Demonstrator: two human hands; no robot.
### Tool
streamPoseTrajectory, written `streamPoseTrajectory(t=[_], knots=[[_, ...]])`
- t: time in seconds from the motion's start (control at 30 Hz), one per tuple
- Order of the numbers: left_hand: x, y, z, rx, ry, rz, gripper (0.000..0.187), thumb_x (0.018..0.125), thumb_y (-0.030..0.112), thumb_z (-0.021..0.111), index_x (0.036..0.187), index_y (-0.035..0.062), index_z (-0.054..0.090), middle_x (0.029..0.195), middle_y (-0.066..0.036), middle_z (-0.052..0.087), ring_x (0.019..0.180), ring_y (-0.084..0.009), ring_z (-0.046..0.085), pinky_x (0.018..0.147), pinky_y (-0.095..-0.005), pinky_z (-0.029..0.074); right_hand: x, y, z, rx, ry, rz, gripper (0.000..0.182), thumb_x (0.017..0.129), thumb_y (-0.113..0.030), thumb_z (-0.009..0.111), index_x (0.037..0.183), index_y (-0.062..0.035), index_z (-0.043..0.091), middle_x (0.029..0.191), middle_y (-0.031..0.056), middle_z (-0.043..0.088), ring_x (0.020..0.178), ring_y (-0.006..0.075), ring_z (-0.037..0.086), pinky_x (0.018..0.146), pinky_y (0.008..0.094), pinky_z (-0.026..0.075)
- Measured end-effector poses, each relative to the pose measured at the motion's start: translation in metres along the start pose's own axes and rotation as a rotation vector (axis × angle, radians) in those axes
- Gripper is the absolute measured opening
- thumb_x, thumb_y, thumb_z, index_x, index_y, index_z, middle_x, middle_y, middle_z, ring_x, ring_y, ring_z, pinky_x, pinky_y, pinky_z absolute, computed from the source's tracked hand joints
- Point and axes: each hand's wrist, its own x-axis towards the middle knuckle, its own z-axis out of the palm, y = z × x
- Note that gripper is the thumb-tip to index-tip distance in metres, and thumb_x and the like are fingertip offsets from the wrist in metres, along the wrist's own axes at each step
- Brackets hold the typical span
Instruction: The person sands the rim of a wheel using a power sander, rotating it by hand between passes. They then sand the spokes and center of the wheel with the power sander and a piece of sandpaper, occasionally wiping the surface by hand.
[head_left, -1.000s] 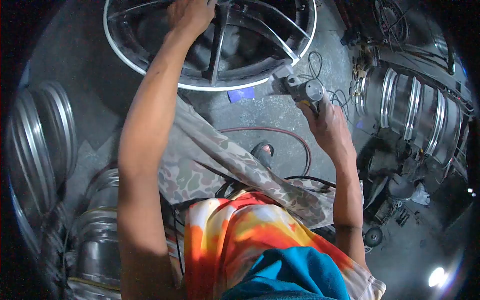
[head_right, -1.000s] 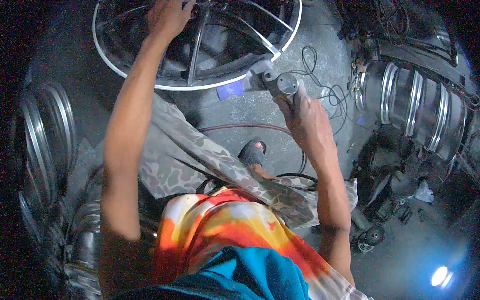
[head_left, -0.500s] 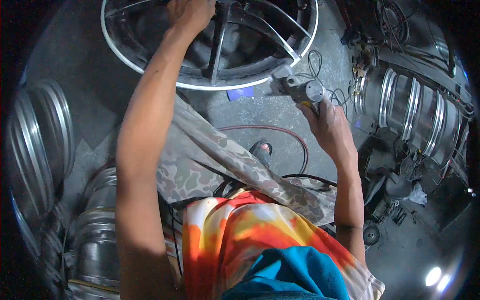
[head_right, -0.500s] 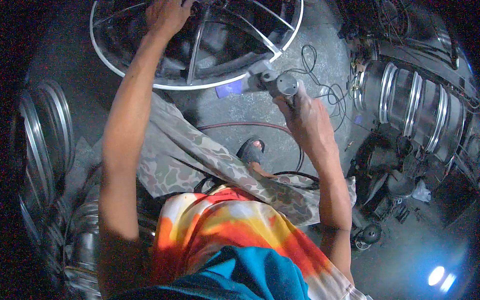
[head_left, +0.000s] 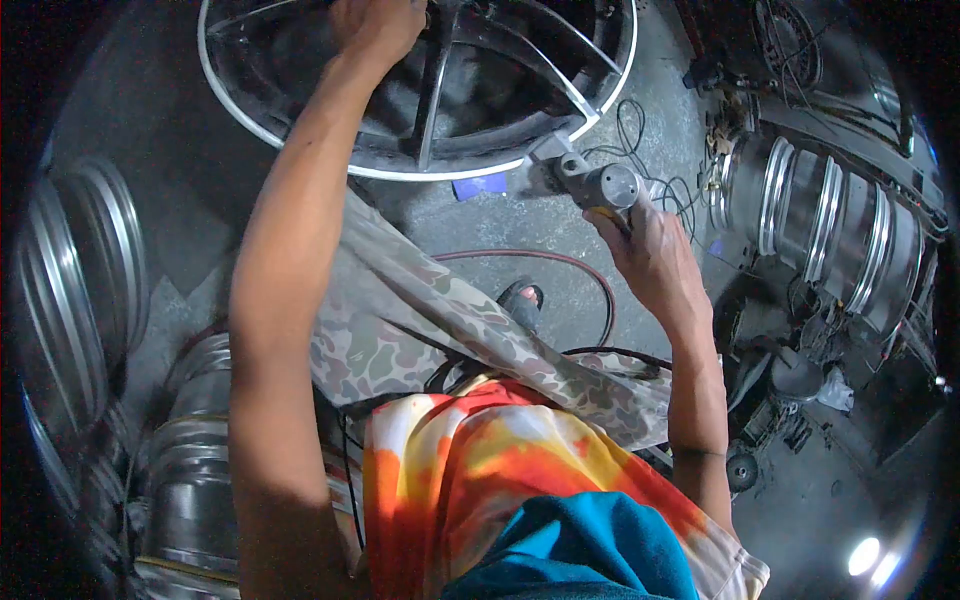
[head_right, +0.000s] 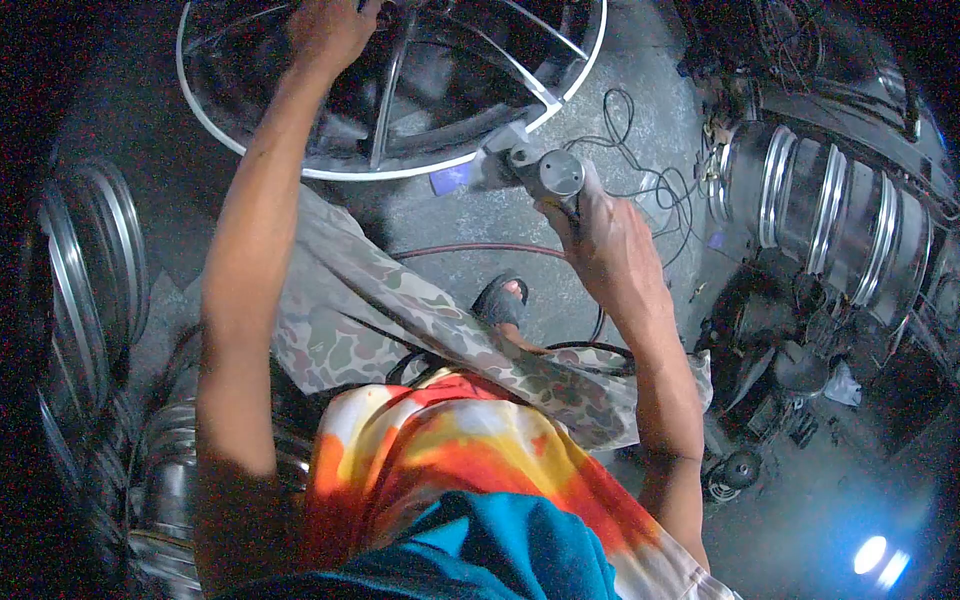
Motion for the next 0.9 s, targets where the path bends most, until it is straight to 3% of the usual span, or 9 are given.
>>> streamPoseTrajectory(t=[0.17, 0.4, 0.47, 0.57, 0.77, 0.83, 0.9], knots=[[0.003, 0.01, -0.007, 0.083, -0.114, -0.114, 0.03, 0.1, 0.026, 0.063, 0.122, 0.0061, 0.07, 0.14, -0.016, 0.06, 0.138, -0.0392, 0.049, 0.108, -0.0588, 0.039, 0.001, 0.016, -0.002, -0.025, 0.018, 0.036, 0.033, 0.097, -0.026, 0.07, 0.112, 0.0, 0.057, 0.079, 0.0265, 0.068, 0.076, 0.0477, 0.067, 0.066, 0.0528, 0.052], [0.003, -0.004, 0.008, 0.059, -0.053, -0.075, 0.027, 0.097, 0.023, 0.067, 0.117, 0.0061, 0.072, 0.142, -0.015, 0.059, 0.136, -0.0376, 0.051, 0.108, -0.0565, 0.04, 0.0, -0.008, 0.008, 0.032, -0.056, 0.075, 0.033, 0.097, -0.025, 0.07, 0.112, 0.0011, 0.057, 0.081, 0.0276, 0.068, 0.078, 0.0472, 0.068, 0.066, 0.0524, 0.052], [-0.002, -0.008, 0.015, 0.062, 0.081, -0.038, 0.025, 0.095, 0.021, 0.069, 0.115, 0.006, 0.073, 0.139, -0.015, 0.061, 0.133, -0.037, 0.054, 0.106, -0.0553, 0.042, 0.001, -0.006, 0.011, 0.071, -0.061, 0.061, 0.033, 0.097, -0.026, 0.069, 0.113, 0.0006, 0.057, 0.079, 0.0274, 0.068, 0.078, 0.0476, 0.067, 0.066, 0.0531, 0.051], [0.003, 0.001, -0.004, 0.013, -0.034, -0.031, 0.026, 0.094, 0.022, 0.07, 0.114, 0.0059, 0.073, 0.134, -0.017, 0.063, 0.13, -0.0378, 0.056, 0.105, -0.055, 0.043, 0.004, 0.011, 0.006, 0.08, -0.062, 0.076, 0.033, 0.098, -0.026, 0.068, 0.114, -0.0004, 0.056, 0.081, 0.0268, 0.068, 0.079, 0.0483, 0.067, 0.065, 0.0536, 0.05], [-0.001, -0.006, 0.006, 0.087, 0.079, 0.024, 0.027, 0.094, 0.024, 0.069, 0.113, 0.0054, 0.074, 0.126, -0.018, 0.065, 0.125, -0.0389, 0.058, 0.102, -0.0544, 0.045, 0.008, 0.031, 0.008, 0.01, 0.113, 0.026, 0.035, 0.098, -0.03, 0.068, 0.114, -0.0007, 0.056, 0.077, 0.0261, 0.068, 0.077, 0.0505, 0.066, 0.065, 0.054, 0.05], [0.003, -0.004, 0.001, 0.068, 0.02, 0.0, 0.027, 0.095, 0.024, 0.068, 0.113, 0.0048, 0.074, 0.127, -0.018, 0.065, 0.126, -0.0387, 0.058, 0.103, -0.0543, 0.045, 0.002, 0.021, 0.011, 0.086, -0.034, 0.108, 0.037, 0.098, -0.029, 0.068, 0.114, 0.0011, 0.055, 0.076, 0.0269, 0.068, 0.076, 0.0504, 0.066, 0.065, 0.0542, 0.051], [0.003, -0.006, 0.0, 0.047, -0.039, -0.023, 0.027, 0.096, 0.024, 0.068, 0.113, 0.0042, 0.074, 0.128, -0.018, 0.065, 0.127, -0.0386, 0.057, 0.103, -0.0542, 0.045, -0.003, 0.007, 0.015, 0.092, -0.049, 0.092, 0.038, 0.098, -0.027, 0.069, 0.114, 0.0034, 0.054, 0.077, 0.028, 0.068, 0.076, 0.0493, 0.067, 0.064, 0.0538, 0.052]])
